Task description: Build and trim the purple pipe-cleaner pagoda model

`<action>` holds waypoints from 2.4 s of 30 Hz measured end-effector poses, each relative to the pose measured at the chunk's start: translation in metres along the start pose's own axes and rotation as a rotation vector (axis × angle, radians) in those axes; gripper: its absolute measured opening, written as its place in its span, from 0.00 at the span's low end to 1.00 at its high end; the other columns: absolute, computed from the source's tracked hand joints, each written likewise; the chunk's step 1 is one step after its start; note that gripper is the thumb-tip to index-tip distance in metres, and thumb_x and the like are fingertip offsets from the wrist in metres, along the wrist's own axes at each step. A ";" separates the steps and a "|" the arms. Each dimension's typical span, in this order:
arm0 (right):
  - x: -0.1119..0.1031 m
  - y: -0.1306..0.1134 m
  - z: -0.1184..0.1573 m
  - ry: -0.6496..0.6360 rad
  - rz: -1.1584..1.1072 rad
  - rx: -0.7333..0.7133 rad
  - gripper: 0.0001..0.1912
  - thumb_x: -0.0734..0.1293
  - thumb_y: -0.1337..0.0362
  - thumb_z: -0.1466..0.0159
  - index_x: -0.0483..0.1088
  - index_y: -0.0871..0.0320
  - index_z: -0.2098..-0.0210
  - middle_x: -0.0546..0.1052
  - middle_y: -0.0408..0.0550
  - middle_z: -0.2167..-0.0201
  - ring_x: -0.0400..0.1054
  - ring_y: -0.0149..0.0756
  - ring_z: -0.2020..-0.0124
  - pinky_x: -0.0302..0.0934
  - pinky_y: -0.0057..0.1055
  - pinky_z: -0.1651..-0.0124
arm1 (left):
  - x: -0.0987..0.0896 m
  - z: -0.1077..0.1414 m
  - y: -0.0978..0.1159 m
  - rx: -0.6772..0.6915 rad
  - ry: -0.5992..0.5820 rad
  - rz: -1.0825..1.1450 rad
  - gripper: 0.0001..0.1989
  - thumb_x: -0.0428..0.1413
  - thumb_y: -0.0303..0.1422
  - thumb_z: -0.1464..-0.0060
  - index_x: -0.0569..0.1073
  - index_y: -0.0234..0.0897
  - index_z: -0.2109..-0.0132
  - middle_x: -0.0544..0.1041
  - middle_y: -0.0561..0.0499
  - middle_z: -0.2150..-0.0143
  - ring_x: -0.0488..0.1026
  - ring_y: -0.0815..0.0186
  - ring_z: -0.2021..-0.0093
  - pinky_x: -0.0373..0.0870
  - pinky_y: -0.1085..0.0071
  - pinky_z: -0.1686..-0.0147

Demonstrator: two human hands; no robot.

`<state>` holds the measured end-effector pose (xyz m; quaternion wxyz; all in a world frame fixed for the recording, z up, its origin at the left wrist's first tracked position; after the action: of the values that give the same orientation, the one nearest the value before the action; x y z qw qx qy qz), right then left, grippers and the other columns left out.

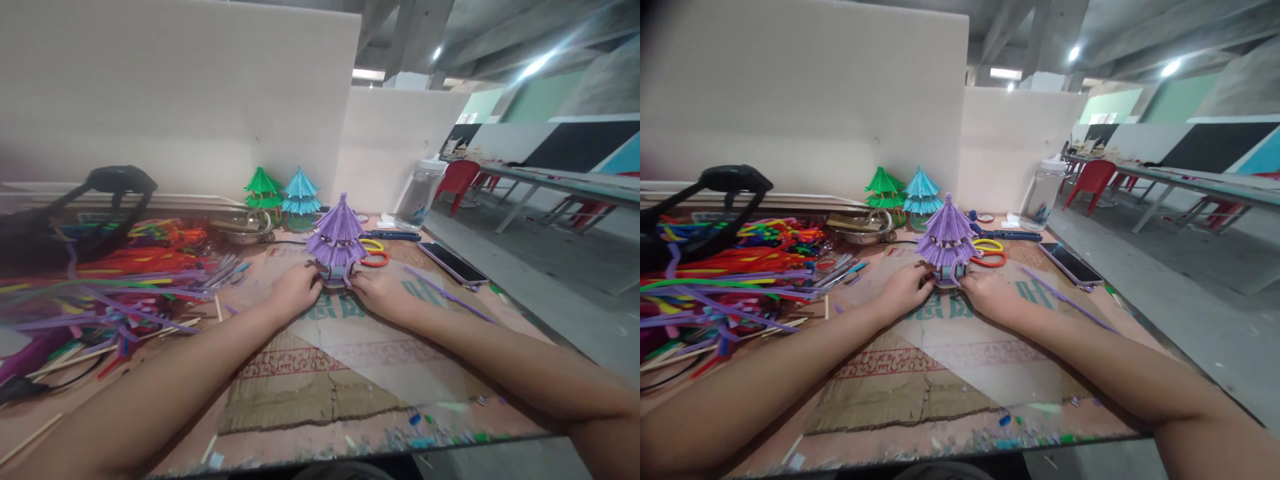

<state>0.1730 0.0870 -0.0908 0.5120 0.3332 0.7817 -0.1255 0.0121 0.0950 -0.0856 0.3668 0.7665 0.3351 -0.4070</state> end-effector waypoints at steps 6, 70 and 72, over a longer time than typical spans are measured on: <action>-0.003 0.000 -0.001 -0.001 -0.012 0.018 0.12 0.61 0.67 0.32 0.76 0.61 0.62 0.79 0.53 0.69 0.72 0.37 0.68 0.60 0.30 0.65 | -0.001 0.000 -0.001 -0.042 0.007 0.111 0.12 0.54 0.35 0.42 0.79 0.39 0.55 0.79 0.48 0.58 0.76 0.62 0.59 0.70 0.69 0.59; -0.013 0.002 0.000 0.040 -0.155 -0.077 0.14 0.58 0.65 0.30 0.75 0.61 0.63 0.80 0.53 0.66 0.72 0.35 0.65 0.62 0.29 0.61 | 0.001 -0.010 -0.026 0.067 -0.018 -0.023 0.09 0.52 0.28 0.40 0.78 0.36 0.59 0.80 0.44 0.58 0.75 0.59 0.55 0.69 0.66 0.54; -0.011 -0.001 0.001 0.063 -0.125 -0.072 0.12 0.59 0.65 0.31 0.75 0.60 0.62 0.80 0.52 0.66 0.73 0.35 0.66 0.63 0.29 0.62 | -0.003 -0.006 -0.024 0.004 -0.008 -0.108 0.09 0.52 0.28 0.41 0.77 0.34 0.59 0.79 0.42 0.58 0.75 0.58 0.55 0.69 0.66 0.55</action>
<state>0.1758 0.0814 -0.0812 0.4896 0.2688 0.8209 -0.1186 -0.0062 0.1118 -0.0877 0.3439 0.7464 0.3738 -0.4300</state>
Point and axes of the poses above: each hand's wrist, its own z-axis away from the middle knuckle, its own x-axis out of the palm, y = z × x, the point moved 7 cm from there along -z, towards the middle knuckle
